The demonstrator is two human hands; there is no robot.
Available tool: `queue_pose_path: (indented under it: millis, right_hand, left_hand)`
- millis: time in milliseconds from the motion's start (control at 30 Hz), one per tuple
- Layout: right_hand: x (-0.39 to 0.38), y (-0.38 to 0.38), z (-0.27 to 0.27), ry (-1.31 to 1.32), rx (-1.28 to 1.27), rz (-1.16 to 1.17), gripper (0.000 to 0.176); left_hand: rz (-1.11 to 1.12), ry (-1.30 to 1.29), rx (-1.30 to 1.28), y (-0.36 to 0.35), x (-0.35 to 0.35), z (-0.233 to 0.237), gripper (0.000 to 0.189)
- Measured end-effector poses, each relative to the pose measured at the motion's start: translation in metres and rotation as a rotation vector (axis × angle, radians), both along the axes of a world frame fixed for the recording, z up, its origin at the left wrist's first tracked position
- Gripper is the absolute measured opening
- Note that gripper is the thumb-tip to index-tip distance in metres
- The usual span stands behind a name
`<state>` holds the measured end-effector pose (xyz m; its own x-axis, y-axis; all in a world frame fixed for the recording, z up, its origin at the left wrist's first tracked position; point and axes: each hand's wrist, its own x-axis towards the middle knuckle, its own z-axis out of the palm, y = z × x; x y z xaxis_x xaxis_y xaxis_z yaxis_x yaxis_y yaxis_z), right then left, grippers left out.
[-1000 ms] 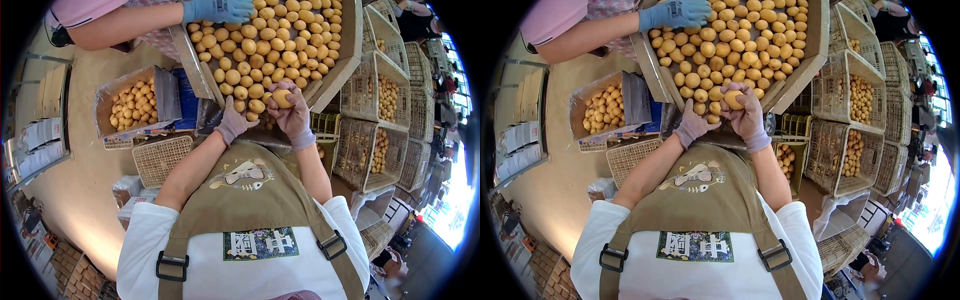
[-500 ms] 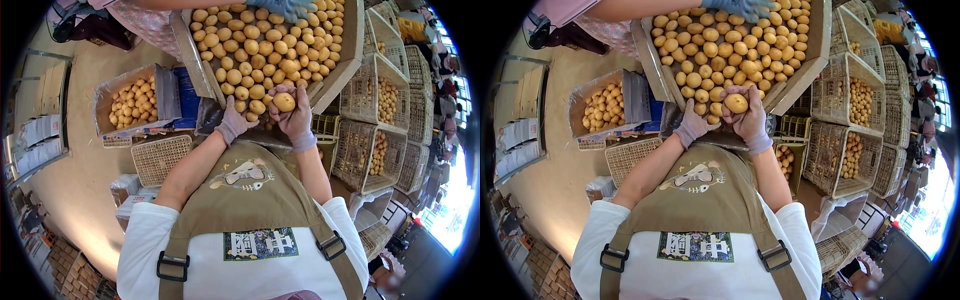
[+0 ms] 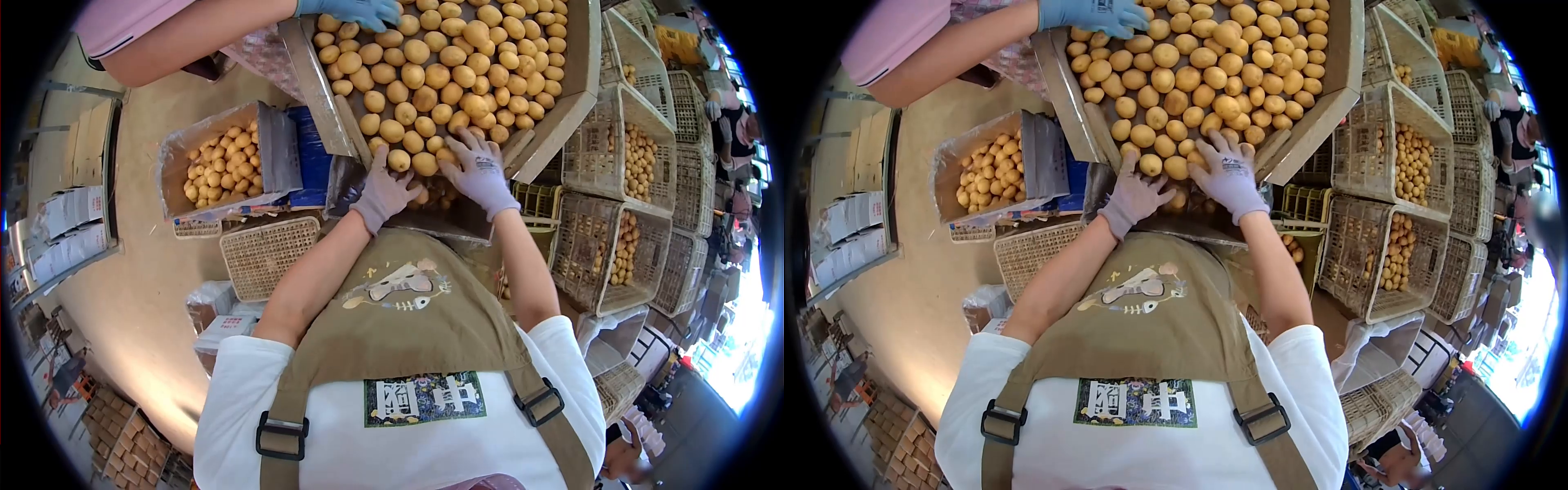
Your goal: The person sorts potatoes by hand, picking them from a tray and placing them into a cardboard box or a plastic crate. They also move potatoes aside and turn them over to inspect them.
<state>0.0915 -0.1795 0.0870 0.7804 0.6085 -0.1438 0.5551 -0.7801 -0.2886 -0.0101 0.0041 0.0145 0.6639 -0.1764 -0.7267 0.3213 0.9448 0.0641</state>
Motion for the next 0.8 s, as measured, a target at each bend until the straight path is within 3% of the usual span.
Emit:
queue_pose_path:
  millis: [33,133,167,200,233,333,367,400,467,500,600,700,800]
  right_hand:
    - [0.008,0.0,0.011,0.17,-0.043,-0.041,0.056]
    - [0.004,0.008,0.021,-0.123,-0.063,-0.173,0.053]
    - [-0.001,0.001,0.006,-0.073,-0.124,-0.061,0.05]
    - [-0.008,0.01,0.031,0.029,-0.276,-0.03,0.047]
    - [-0.004,0.006,0.022,0.094,-0.238,-0.032,0.044]
    - [0.011,-0.004,0.011,0.084,-0.019,-0.17,0.047]
    - [0.006,-0.002,0.013,-0.085,-0.09,-0.164,0.05]
    - [0.005,-0.002,0.013,-0.075,-0.119,-0.129,0.05]
    - [0.005,-0.004,0.015,-0.064,-0.177,-0.075,0.051]
    - [0.004,-0.004,0.017,-0.063,-0.21,-0.051,0.052]
    - [0.003,-0.001,0.023,-0.001,-0.272,-0.044,0.049]
    - [0.004,-0.005,0.017,0.01,-0.268,-0.039,0.047]
    - [0.016,-0.009,0.004,0.142,-0.038,-0.163,0.05]
  left_hand:
    - [0.032,0.001,-0.005,-0.001,0.002,0.011,0.079]
    - [0.041,0.031,-0.003,-0.007,0.007,0.023,0.083]
    - [0.011,0.063,0.012,-0.006,0.006,0.025,0.082]
    - [-0.022,0.092,0.03,-0.004,0.007,0.027,0.081]
    - [-0.013,0.107,0.043,-0.002,0.004,0.015,0.07]
    - [-0.196,-0.257,0.245,0.0,-0.01,-0.037,0.063]
    - [-0.197,-0.309,0.252,-0.001,-0.011,-0.049,0.062]
    - [-0.196,-0.36,0.258,-0.002,-0.013,-0.061,0.061]
    - [-0.034,-0.117,-0.082,0.0,-0.001,-0.017,0.062]
    - [-0.039,-0.122,-0.113,0.003,0.001,-0.009,0.066]
    - [-0.006,0.006,-0.076,0.0,0.007,0.006,0.074]
    - [-0.041,-0.064,-0.074,0.0,0.005,-0.001,0.081]
    - [-0.045,-0.035,-0.068,-0.001,0.006,0.001,0.082]
